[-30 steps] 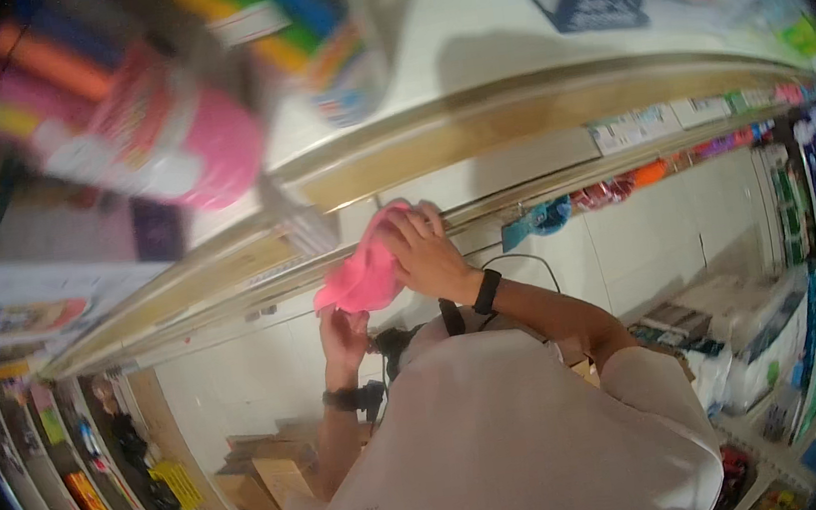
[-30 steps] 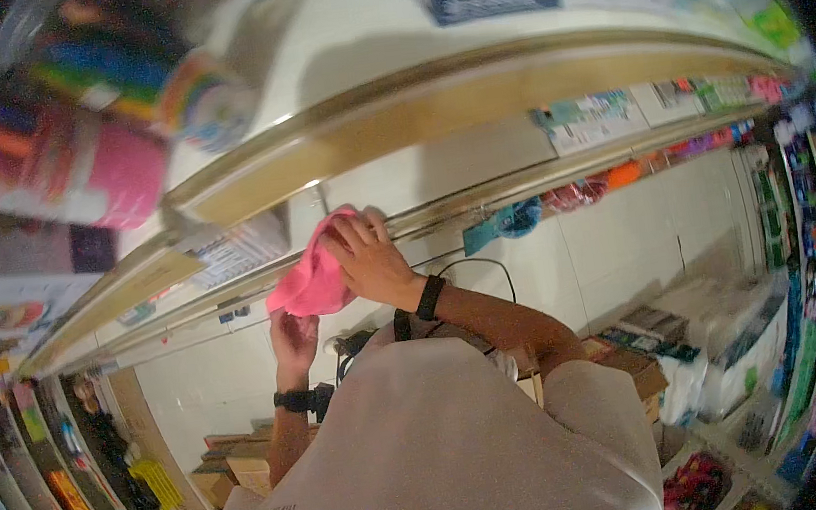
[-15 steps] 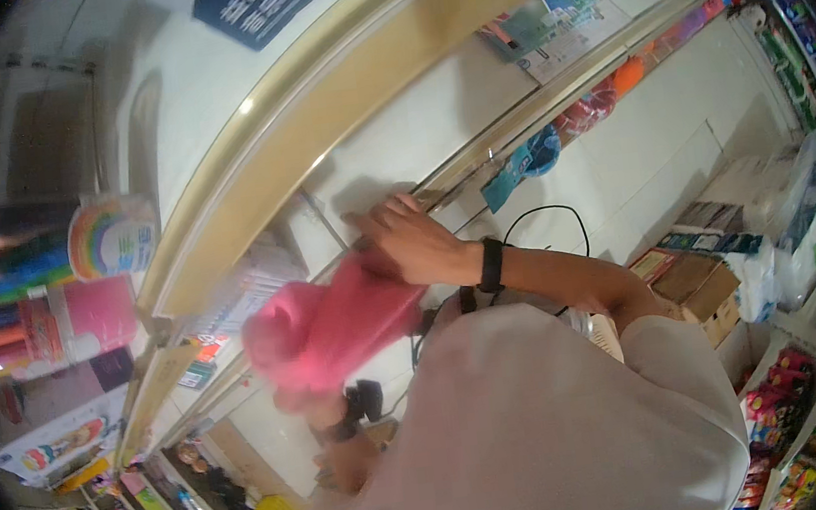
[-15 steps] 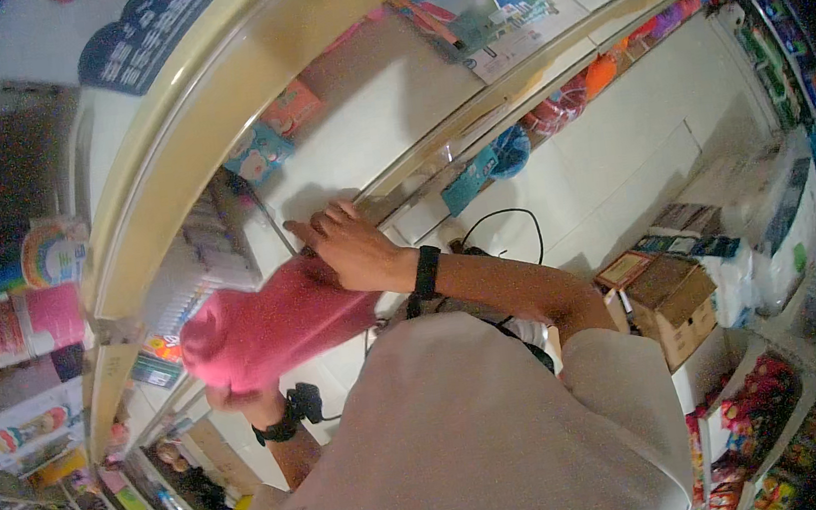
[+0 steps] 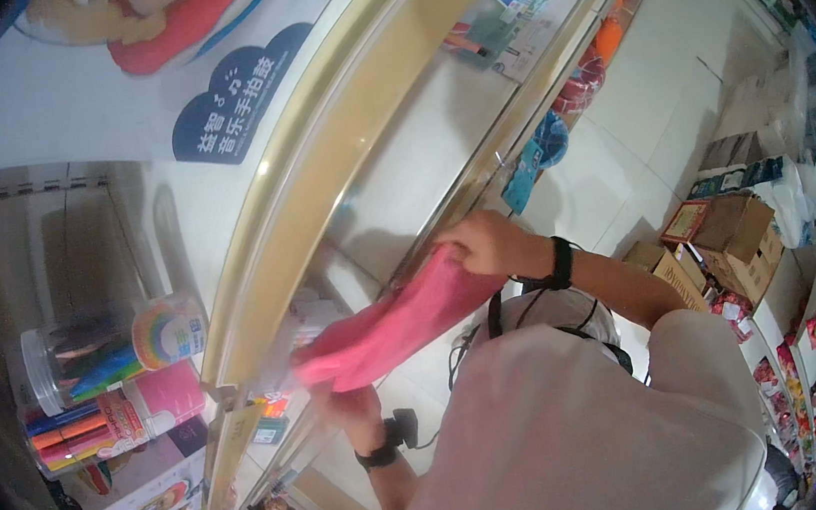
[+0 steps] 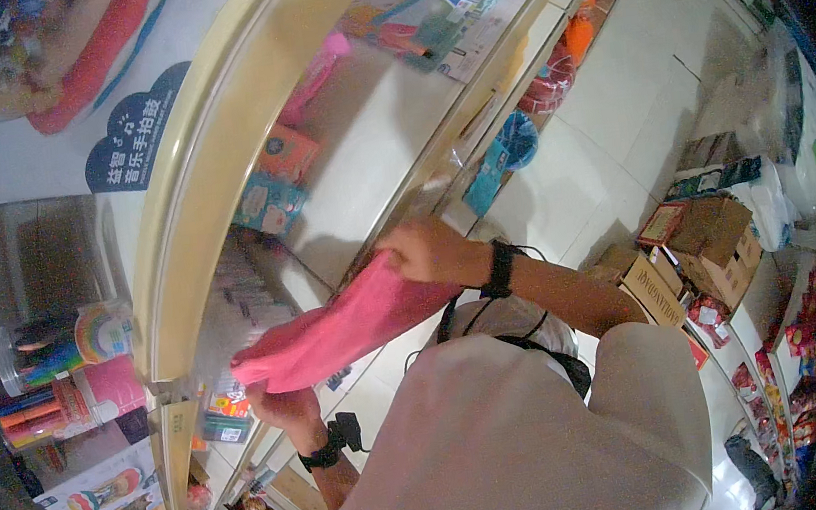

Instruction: Cleaning a retail shelf using a pink cloth.

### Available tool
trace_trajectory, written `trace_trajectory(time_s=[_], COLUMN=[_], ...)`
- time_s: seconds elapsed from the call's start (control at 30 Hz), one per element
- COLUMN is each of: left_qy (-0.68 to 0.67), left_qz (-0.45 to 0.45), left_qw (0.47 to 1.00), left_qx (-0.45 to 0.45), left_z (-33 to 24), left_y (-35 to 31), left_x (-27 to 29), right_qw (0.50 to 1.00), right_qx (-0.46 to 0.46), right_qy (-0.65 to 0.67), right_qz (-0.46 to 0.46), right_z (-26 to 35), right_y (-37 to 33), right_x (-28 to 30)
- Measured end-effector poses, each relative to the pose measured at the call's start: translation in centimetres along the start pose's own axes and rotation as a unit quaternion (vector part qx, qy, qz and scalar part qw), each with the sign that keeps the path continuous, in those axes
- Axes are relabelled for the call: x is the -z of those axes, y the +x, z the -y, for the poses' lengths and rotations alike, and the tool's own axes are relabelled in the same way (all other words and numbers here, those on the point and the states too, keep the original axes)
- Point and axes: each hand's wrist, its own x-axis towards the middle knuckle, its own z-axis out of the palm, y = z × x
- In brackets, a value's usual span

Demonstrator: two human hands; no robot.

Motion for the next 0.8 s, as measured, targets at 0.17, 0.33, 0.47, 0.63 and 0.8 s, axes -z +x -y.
trace_trajectory(time_s=[0.17, 0.33, 0.47, 0.63, 0.8], left_qy=[0.173, 0.308, 0.261, 0.585, 0.665], left_qz=[0.053, -0.095, -0.05, 0.331, 0.326], left_qw=[0.983, 0.922, 0.943, 0.695, 0.589], left_qx=[-0.026, -0.215, -0.202, -0.255, -0.322], left_z=[1.3, 5.3, 9.5, 15.9, 16.4], left_y=[0.7, 4.4, 7.0, 7.1, 6.3], left_x=[0.0, -4.1, -10.3, -11.4, -11.0], right_qw=[0.99, 0.977, 0.952, 0.965, 0.944], right_qx=[-0.132, 0.007, 0.016, 0.021, 0.046], right_qy=[-0.016, 0.007, -0.019, -0.246, -0.291], right_qz=[-0.039, -0.211, -0.305, -0.083, -0.147], right_z=[1.9, 3.2, 1.3, -3.3, -3.9], right_y=[0.8, 4.0, 5.5, 3.2, 2.8], right_x=[6.8, 10.5, 8.7, 6.1, 3.9])
